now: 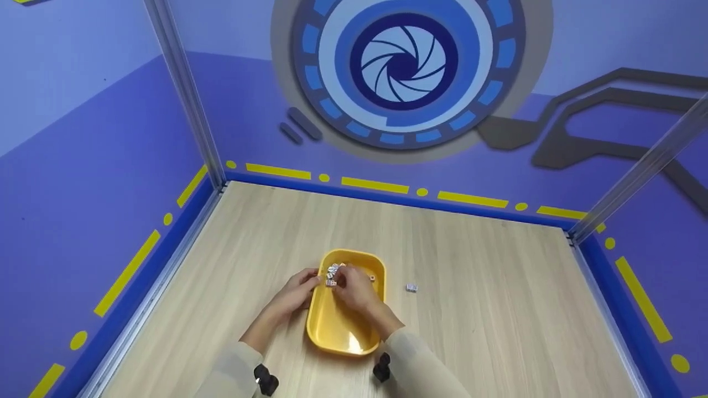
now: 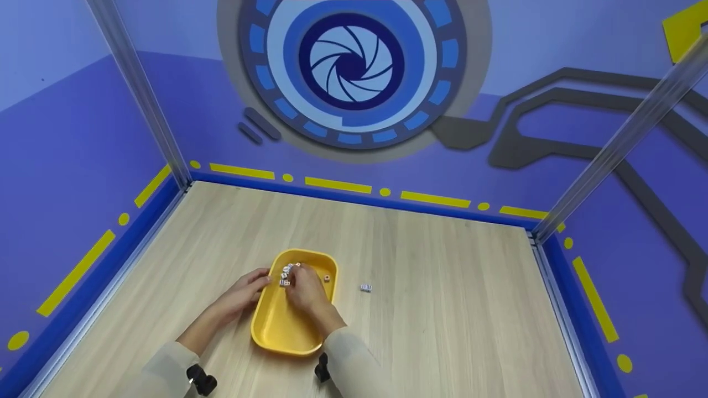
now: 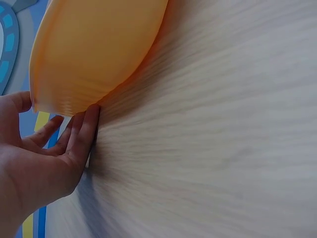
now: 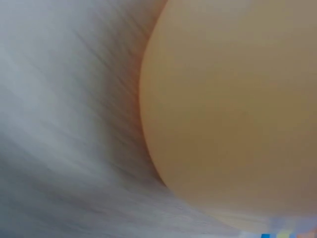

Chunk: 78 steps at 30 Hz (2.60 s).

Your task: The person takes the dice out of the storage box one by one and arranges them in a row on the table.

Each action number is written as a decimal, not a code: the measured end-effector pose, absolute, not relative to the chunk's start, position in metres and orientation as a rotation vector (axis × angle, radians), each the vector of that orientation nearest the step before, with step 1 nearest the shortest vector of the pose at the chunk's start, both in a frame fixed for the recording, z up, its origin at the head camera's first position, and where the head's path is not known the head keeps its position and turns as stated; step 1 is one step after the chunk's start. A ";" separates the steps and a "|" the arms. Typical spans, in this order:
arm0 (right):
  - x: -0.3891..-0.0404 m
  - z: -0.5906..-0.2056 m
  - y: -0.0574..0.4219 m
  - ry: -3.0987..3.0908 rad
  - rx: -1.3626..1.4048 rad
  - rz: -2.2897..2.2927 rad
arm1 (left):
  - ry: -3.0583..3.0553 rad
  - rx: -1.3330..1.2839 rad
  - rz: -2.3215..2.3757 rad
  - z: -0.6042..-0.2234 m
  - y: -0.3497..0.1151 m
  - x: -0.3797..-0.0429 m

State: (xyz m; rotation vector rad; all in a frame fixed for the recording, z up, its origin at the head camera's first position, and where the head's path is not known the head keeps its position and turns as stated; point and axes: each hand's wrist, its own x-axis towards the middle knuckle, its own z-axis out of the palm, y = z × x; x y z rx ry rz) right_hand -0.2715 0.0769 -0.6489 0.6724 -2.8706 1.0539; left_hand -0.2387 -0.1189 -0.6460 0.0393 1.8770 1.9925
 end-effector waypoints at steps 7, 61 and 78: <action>-0.272 -0.655 0.073 -2.828 0.729 0.990 | 1.887 0.060 1.990 -0.648 -0.124 -0.238; -0.266 -0.649 0.294 -2.886 0.447 1.102 | 1.898 -0.024 1.981 -0.643 -0.122 -0.236; -0.266 -0.654 0.287 -2.903 0.461 1.135 | 1.846 0.006 2.005 -0.646 -0.121 -0.238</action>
